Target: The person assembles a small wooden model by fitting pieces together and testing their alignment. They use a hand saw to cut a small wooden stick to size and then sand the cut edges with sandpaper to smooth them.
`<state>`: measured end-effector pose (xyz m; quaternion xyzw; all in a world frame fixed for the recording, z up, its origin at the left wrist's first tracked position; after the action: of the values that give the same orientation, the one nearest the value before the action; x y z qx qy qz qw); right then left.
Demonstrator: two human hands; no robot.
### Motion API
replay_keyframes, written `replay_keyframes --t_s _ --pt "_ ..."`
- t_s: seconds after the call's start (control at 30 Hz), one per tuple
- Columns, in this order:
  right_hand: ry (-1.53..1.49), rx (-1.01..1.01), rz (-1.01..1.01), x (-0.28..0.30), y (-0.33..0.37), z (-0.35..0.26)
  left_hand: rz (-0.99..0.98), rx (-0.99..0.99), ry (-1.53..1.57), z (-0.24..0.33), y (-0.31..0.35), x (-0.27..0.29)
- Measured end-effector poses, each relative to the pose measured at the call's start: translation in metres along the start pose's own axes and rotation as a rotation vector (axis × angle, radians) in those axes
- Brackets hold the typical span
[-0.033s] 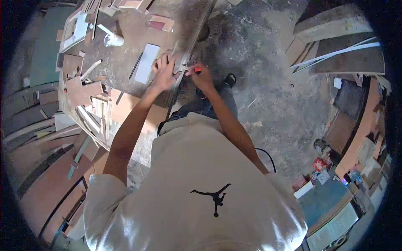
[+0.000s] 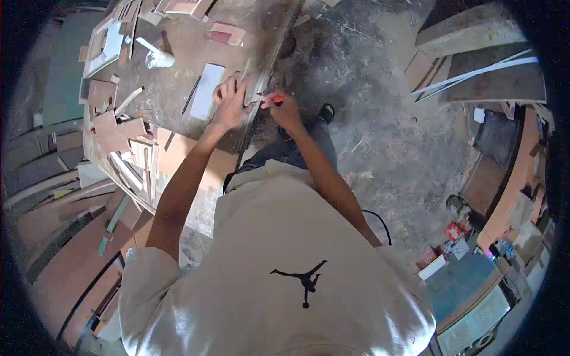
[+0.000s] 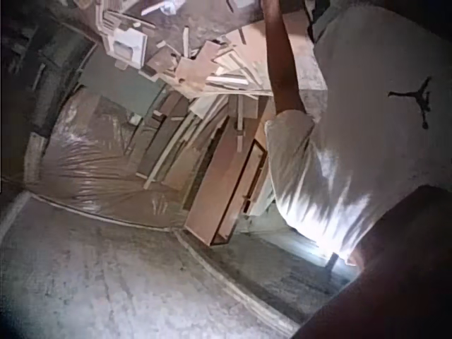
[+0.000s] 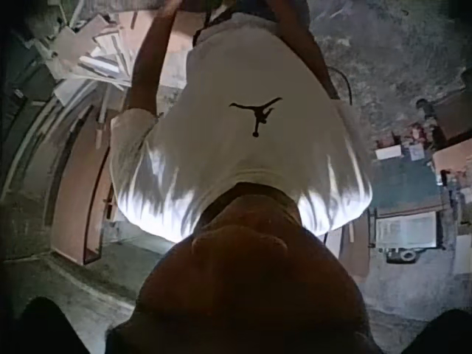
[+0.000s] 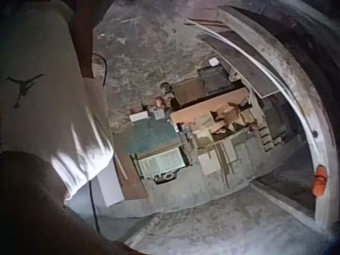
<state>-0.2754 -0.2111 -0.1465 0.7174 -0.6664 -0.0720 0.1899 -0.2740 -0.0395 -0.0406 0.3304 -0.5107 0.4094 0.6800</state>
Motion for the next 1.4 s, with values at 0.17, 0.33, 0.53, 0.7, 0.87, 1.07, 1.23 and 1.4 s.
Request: replay_keyframes --t_s 0.17,0.33,0.53,0.7,0.87,1.07,1.23,1.4 --pt "-0.011 -0.071 -0.038 -0.001 0.010 -0.007 -0.010 -0.325 -0.112 -0.004 -0.002 0.012" --pt "0.041 -0.003 0.016 -0.002 0.008 -0.002 -0.340 -1.006 0.167 -0.017 0.016 0.005" --pt "-0.057 -0.031 -0.086 0.001 0.013 -0.016 -0.396 -1.106 0.265 -0.037 0.014 0.008" --pt "0.007 -0.070 -0.038 -0.001 0.016 -0.020 -0.388 -1.239 0.239 -0.038 0.005 0.016" --pt "0.037 -0.040 -0.011 -0.008 0.014 -0.003 -0.352 -1.277 0.273 -0.037 0.002 0.016" --pt "-0.017 -0.193 -0.069 -0.007 0.016 -0.011 -0.434 -1.299 0.177 -0.037 0.007 -0.002" --pt "0.115 -0.074 0.047 -0.008 0.019 -0.010 -0.535 -1.417 -0.163 -0.028 0.007 -0.013" --pt "0.110 -0.172 0.041 -0.005 0.022 -0.021 -0.649 -1.438 -0.320 -0.020 0.002 -0.017"
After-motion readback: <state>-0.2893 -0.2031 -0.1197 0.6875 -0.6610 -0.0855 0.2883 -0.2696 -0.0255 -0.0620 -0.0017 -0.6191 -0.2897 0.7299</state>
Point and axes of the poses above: each hand's wrist, its own y-axis away from the middle knuckle, its own x-axis out of the back of the hand, z = x × y, the point moved 1 cm from there along -y, towards the middle knuckle, and after that the axes turned 13 degrees about -x, right-handed, at the moved point
